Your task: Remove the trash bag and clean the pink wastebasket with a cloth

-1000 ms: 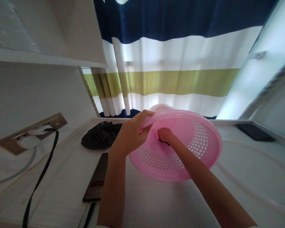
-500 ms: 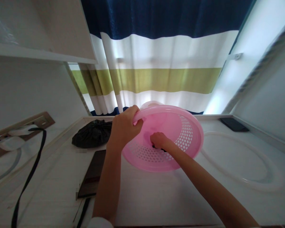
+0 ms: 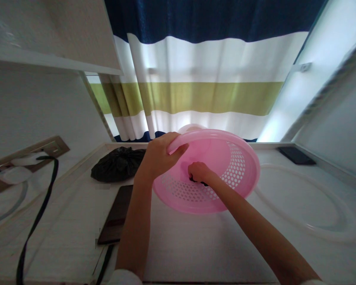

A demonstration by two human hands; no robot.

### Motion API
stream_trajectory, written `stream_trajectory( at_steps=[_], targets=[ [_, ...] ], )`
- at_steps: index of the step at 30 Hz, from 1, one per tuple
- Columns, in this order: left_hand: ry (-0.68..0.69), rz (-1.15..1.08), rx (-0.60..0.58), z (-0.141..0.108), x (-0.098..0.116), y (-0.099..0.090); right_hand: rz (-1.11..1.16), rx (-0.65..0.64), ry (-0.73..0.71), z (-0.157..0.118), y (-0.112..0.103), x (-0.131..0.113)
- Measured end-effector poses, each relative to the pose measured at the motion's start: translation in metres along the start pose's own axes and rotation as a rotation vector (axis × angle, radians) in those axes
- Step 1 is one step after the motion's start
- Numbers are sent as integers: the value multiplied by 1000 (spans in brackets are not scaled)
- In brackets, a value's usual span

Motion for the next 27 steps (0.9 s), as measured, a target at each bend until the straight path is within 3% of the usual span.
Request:
stream_trajectory(
  at_steps=[18, 27],
  targets=[
    [-15, -21, -18, 1, -9, -1, 53, 110, 248, 74, 15, 64],
    [1, -35, -32, 5, -11, 1, 72, 203, 276, 89, 24, 78]
  ],
)
Point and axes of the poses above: each hand's wrist, its own z-axis towards the middle knuckle, its own y-axis out of the palm, x = y × z, the point moved 8 cm from there along z, towards the middle knuckle, and after that the axes turned 6 degrees about z, right-handed, at the moved point
